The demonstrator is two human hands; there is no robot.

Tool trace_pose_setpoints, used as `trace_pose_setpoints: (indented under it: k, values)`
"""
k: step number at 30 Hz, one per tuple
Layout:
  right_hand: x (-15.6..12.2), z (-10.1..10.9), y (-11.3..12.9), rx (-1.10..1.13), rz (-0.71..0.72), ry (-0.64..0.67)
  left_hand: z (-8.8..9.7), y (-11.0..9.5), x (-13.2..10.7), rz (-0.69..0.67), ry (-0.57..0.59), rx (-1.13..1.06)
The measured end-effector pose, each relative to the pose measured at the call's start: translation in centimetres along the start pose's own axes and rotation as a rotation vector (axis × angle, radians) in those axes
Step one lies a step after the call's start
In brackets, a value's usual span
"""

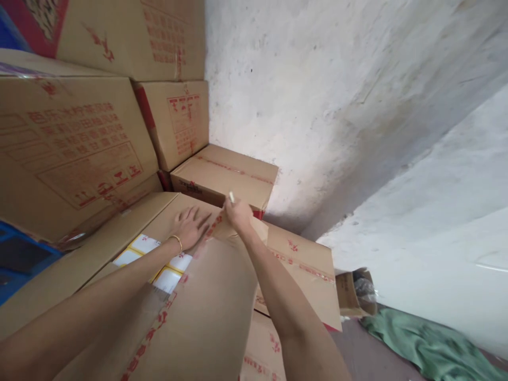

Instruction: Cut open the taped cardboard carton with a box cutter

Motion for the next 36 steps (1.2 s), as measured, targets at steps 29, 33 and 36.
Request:
trace_pose_setpoints:
  k: [29, 33, 36]
  values:
    - [-6.0, 15.2, -13.6, 1.076, -0.35, -0.025, 13.1, -7.1, -21.5, -0.457, 0.144, 0.038]
    - [-8.3, 16.7, -11.2, 0.979, -0.285, -0.056, 16.1, -7.0, -24.6, -0.502, 0.066, 0.176]
    - [-13.7, 19.1, -6.1, 0.905, 0.038, -0.167, 16.5, -7.3, -25.1, -0.504, 0.041, 0.215]
Point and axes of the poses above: each hand's wrist, its own x-axis towards the middle knuckle, its own z-axis out of the back of the hand, y = z × x, the point moved 2 cm from there along x, towards the middle knuckle, and after that the axes turned 1 degree about -y, right-handed, at the moved point
